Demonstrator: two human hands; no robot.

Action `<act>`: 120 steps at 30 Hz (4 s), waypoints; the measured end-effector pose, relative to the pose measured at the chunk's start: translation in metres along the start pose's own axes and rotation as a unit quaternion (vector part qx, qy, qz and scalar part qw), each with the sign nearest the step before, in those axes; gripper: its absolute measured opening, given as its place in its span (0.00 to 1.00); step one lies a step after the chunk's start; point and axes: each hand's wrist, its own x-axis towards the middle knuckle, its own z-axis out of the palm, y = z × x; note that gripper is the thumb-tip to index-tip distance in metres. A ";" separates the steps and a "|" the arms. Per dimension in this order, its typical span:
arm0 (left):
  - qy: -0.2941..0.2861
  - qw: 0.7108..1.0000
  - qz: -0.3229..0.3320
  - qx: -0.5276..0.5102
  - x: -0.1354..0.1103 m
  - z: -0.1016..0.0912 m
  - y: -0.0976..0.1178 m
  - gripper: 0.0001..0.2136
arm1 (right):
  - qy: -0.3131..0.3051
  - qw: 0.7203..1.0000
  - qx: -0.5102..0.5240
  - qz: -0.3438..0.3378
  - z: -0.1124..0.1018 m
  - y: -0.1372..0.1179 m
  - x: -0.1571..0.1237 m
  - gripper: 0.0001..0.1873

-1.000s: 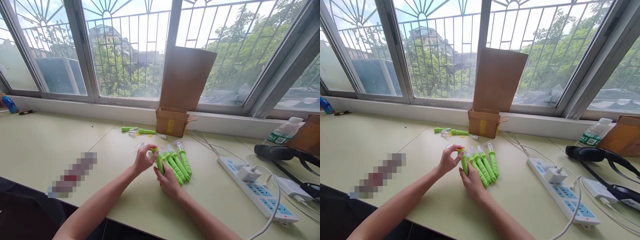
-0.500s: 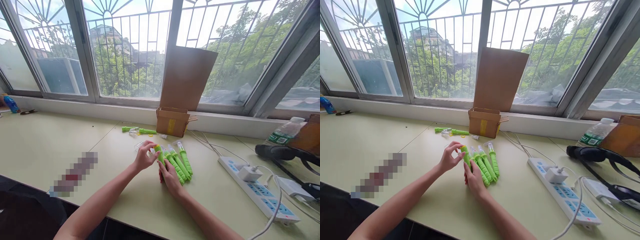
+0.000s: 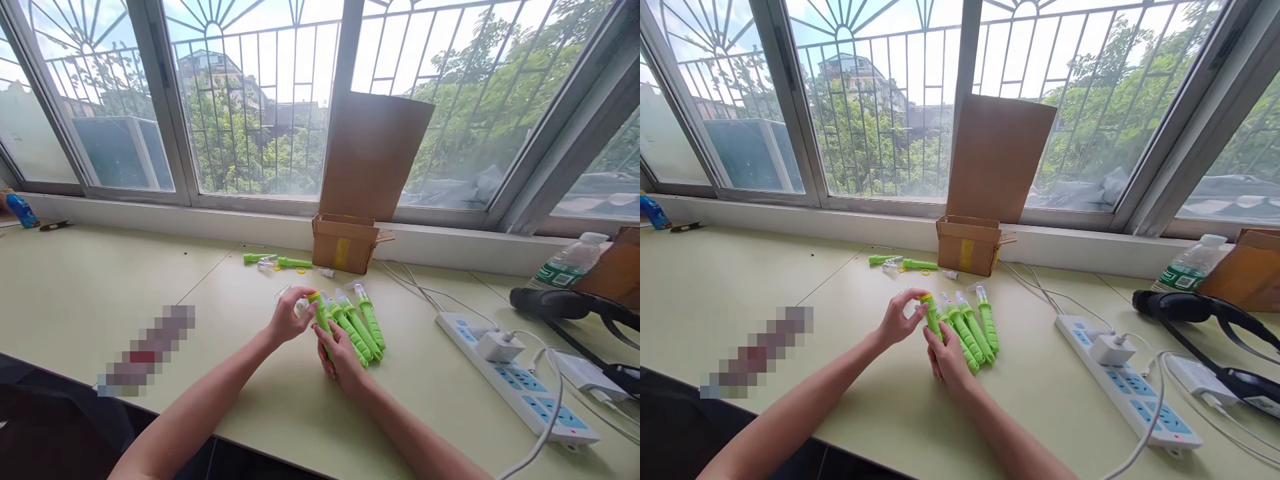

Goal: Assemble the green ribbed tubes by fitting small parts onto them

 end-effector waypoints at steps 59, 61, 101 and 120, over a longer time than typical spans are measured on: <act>0.023 0.984 -0.144 -0.107 -0.001 0.010 -0.006 0.14 | 0.016 0.997 -0.070 -0.021 0.002 -0.006 0.000 0.22; 0.030 0.985 -0.138 -0.101 -0.001 0.009 -0.004 0.13 | 0.012 0.997 -0.072 -0.023 0.002 -0.006 -0.001 0.21; -0.044 0.930 -0.236 -0.279 0.009 -0.004 0.004 0.15 | 0.010 0.995 -0.092 -0.047 0.004 -0.001 -0.001 0.16; -0.087 0.933 -0.229 -0.263 0.011 -0.007 -0.001 0.18 | 0.030 0.994 -0.100 -0.042 0.003 0.003 -0.002 0.17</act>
